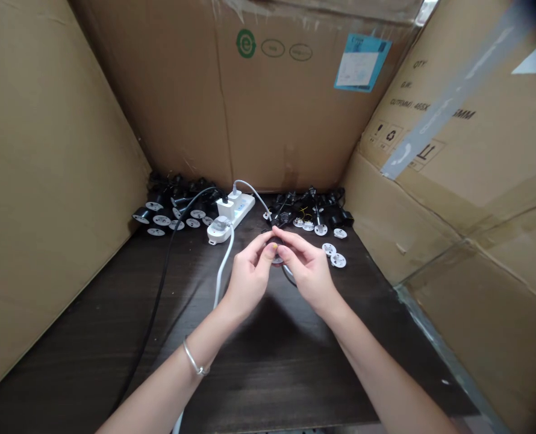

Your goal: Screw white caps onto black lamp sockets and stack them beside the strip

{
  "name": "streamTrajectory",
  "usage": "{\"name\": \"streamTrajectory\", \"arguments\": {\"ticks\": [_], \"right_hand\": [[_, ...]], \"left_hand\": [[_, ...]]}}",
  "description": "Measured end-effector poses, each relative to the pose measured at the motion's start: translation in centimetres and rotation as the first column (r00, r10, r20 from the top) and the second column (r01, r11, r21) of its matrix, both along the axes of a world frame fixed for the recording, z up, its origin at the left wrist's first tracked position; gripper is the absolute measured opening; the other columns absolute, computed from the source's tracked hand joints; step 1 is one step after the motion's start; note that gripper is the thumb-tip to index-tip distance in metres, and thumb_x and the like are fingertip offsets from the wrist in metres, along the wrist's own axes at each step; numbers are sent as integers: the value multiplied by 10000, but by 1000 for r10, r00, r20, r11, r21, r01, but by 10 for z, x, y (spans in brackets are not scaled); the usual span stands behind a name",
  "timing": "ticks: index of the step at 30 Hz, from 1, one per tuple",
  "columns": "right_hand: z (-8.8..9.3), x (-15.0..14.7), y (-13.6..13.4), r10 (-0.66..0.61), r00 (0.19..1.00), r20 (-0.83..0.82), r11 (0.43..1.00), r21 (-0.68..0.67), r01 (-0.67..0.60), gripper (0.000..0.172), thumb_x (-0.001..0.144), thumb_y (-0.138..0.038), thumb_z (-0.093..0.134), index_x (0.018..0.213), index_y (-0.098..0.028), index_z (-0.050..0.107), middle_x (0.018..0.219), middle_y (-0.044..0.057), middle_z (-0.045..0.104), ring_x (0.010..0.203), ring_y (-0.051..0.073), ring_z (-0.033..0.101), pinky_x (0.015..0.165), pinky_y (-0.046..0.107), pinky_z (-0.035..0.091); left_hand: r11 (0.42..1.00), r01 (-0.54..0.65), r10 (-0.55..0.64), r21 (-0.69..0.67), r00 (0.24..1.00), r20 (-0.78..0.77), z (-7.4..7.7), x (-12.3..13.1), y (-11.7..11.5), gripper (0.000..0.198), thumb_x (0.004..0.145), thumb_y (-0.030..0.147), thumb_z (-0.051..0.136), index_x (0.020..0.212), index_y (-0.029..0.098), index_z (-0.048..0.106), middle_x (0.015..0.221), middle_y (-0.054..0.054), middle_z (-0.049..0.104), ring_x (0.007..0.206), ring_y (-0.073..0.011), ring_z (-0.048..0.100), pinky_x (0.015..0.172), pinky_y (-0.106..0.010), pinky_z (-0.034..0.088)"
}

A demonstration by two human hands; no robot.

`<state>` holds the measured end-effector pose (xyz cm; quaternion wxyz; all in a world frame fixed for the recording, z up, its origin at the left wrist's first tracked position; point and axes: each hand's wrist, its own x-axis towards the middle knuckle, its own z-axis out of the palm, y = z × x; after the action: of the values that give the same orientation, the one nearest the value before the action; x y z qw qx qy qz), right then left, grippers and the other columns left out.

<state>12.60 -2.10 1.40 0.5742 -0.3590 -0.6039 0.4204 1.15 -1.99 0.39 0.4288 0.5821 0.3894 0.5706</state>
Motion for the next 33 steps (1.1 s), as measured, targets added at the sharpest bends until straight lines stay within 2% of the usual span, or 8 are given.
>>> {"name": "streamTrajectory", "arguments": {"ticks": [2,4,8,11,15,22,26,33], "right_hand": [[-3,-1,-1,-75,996,58,994,81,70,266,816,-225,547,1066,-222,638,1154,34,585,1086,161,538,941,291,456],[-5,-1,0,-89,993,74,993,89,82,248,824,-236,539,1048,-234,646,1134,27,594,1080,161,539,965,307,435],[-3,2,4,-19,1000,-13,999,-45,19,232,808,-285,552,1007,-228,655,1101,30,603,993,160,571,795,262,503],[-1,5,7,34,991,-127,985,-162,-55,266,812,-321,531,1028,-211,640,1071,40,611,883,140,586,646,216,501],[-1,7,9,117,970,-213,965,-206,-161,325,809,-315,515,1099,-197,600,1075,51,605,817,124,576,599,202,486],[0,1,3,43,998,-52,988,-148,-51,328,814,-300,514,1118,-204,593,1146,37,586,900,133,583,661,203,513],[-7,-3,-1,-17,1000,-1,996,-93,17,291,838,-302,486,1084,-204,607,1075,34,612,882,134,594,663,206,522],[-5,1,3,-84,996,20,996,-21,85,238,837,-264,471,1004,-196,627,1053,30,619,965,148,567,777,234,489]], "left_hand": [[1000,-10,10,-20,1000,22,-2,1,0,394,845,363,490,1140,108,549,1107,-107,604,888,-167,604,737,-249,516],[999,13,-10,-51,998,66,-4,1,1,386,844,373,491,1131,122,550,1123,-100,593,928,-177,590,745,-248,511],[969,214,-186,-119,959,212,-5,0,5,411,849,410,471,1161,146,514,1187,-101,539,994,-202,553,737,-268,508],[939,316,-280,-137,932,231,-2,-1,6,444,821,351,533,1213,156,464,1164,-103,540,964,-197,555,725,-268,501],[951,276,-254,-140,954,161,1,-1,5,479,808,255,549,1256,142,421,1121,-95,563,870,-147,571,754,-252,491],[984,156,-151,-86,987,62,-5,0,3,420,832,236,494,1237,145,430,1037,-79,586,822,-147,590,736,-255,497],[996,65,-64,-58,998,16,-6,2,-1,374,825,211,492,1193,150,462,980,-67,591,771,-137,580,695,-247,499],[997,58,-61,-52,997,-57,-4,4,-5,416,816,305,531,1205,174,467,975,-77,602,766,-160,587,680,-273,504]]}}
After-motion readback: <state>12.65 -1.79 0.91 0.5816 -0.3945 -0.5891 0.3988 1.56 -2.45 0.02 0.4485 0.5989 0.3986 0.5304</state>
